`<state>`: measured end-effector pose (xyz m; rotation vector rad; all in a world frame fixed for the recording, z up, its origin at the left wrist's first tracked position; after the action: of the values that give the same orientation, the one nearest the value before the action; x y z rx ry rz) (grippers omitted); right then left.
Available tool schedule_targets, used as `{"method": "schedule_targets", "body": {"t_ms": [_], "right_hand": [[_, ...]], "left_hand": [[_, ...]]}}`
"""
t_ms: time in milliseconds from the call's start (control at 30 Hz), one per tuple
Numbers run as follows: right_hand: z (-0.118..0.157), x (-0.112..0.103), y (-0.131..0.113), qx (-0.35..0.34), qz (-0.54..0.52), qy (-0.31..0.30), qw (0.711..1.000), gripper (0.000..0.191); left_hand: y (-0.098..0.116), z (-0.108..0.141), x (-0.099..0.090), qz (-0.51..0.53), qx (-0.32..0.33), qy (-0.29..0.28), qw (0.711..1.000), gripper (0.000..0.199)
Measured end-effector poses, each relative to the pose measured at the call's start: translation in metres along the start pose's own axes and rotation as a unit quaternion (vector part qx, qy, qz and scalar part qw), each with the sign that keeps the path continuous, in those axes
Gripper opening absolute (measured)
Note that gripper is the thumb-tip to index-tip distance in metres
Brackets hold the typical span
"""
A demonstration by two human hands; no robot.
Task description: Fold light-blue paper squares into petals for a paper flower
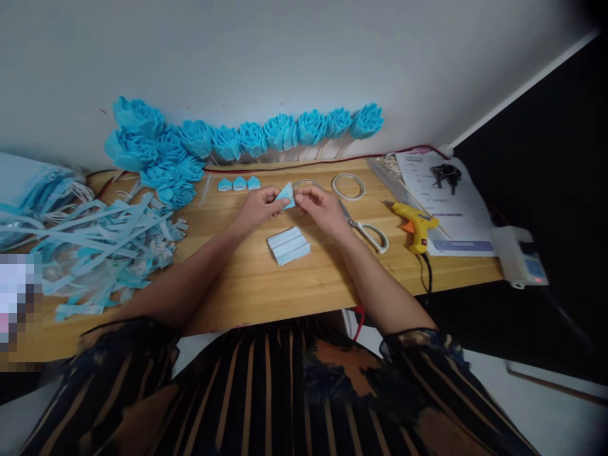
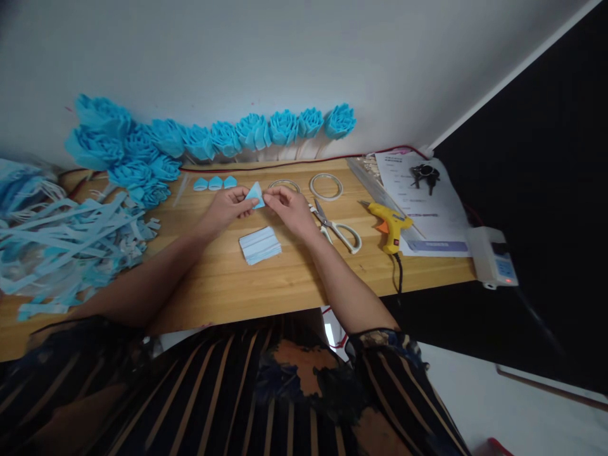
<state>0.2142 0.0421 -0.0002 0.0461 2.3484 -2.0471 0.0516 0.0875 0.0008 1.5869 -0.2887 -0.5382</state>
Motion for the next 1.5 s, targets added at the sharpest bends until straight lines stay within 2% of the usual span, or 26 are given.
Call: {"method": "schedule_targets", "body": {"t_ms": [167,400,500,600,967,1233,1367,1500], "right_hand": [[0.0,0.001,0.002,0.019,0.006,-0.024,1.0,0.03],[-0.001,-0.004,0.001,0.01,0.008,0.013,1.0,0.035],[-0.001,-0.005,-0.002,0.004,0.008,0.027,1.0,0.036],[0.0,-0.004,-0.002,0.008,0.002,0.029,1.0,0.034],[0.001,0.002,0.003,0.014,0.016,0.022,1.0,0.029],[-0.001,0.002,0.002,0.003,0.0,0.019,1.0,0.04],[0.0,0.001,0.001,-0.018,0.033,0.033,0.999,0.034],[0.004,0.0,-0.008,-0.066,0.1,0.044,0.992,0.019]], "left_hand": [[0.002,0.001,0.002,-0.008,0.004,-0.018,1.0,0.022],[0.002,0.002,0.003,-0.008,-0.014,-0.024,1.0,0.029],[0.002,0.003,0.003,-0.015,-0.02,-0.023,0.999,0.024],[0.001,0.003,0.003,-0.022,-0.027,-0.02,0.999,0.017],[0.002,0.002,0.004,-0.007,-0.004,-0.022,1.0,0.023],[0.003,0.005,0.009,-0.029,-0.004,-0.064,0.998,0.026],[0.003,0.006,0.011,-0.026,-0.012,-0.071,0.997,0.026],[0.002,0.006,0.011,-0.002,-0.029,-0.068,0.997,0.025]]}}
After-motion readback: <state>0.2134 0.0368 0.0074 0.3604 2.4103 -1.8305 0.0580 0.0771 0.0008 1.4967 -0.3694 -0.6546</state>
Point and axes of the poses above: each hand's wrist, its own z-axis away from the middle knuckle, its own x-axis out of the palm, y = z × x, the point moved 4 cm from there along -z, towards the middle knuckle, and after that the axes turned 3 degrees about -z, right-handed, at the moved point
